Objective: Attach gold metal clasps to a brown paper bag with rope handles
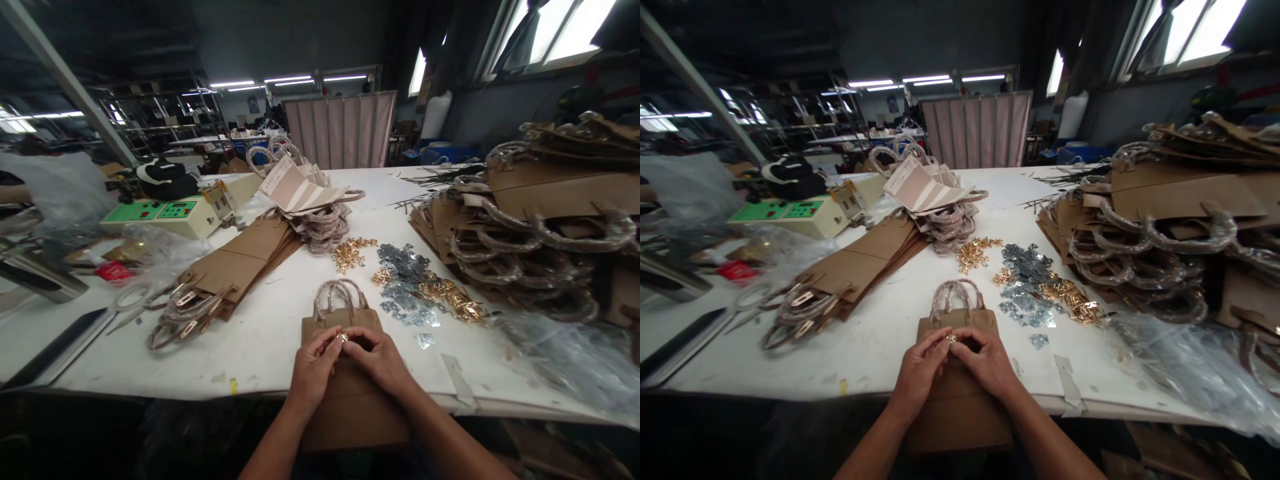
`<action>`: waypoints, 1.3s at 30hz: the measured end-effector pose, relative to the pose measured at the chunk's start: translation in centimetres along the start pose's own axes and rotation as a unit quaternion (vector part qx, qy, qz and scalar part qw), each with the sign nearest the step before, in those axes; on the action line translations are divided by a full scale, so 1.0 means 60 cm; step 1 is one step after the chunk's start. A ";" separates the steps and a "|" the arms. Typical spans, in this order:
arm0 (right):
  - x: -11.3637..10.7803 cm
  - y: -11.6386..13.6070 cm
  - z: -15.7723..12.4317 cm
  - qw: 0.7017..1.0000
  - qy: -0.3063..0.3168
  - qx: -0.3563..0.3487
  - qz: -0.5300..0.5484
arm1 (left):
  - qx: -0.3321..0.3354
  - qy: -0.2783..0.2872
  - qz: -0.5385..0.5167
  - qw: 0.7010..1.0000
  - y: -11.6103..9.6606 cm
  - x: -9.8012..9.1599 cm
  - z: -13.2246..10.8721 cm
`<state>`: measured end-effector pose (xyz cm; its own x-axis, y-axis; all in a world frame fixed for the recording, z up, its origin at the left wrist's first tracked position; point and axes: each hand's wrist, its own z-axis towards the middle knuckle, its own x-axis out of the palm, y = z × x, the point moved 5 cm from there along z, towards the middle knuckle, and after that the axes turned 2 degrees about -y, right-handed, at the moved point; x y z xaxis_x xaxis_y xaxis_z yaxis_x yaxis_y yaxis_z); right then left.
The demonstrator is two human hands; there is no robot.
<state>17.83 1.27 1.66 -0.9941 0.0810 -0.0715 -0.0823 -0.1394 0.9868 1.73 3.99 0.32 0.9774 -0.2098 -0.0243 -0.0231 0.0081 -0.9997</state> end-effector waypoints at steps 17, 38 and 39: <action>-0.014 -0.027 0.001 0.991 -0.058 0.059 0.100 | 0.080 -0.145 0.285 0.944 -0.008 -0.080 0.005; -0.021 -0.024 -0.008 0.989 -0.144 0.038 -0.018 | -0.059 -0.217 0.159 0.961 0.063 -0.101 -0.209; -0.025 -0.021 -0.010 0.985 -0.165 0.024 -0.049 | -0.058 -0.223 0.160 0.960 0.067 -0.100 -0.221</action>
<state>19.40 0.73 0.41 -0.9039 0.4095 -0.1236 -0.1655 -0.0682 0.9839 -6.98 -7.67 -3.62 0.9086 0.2247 -0.3521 -0.3347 -0.1125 -0.9356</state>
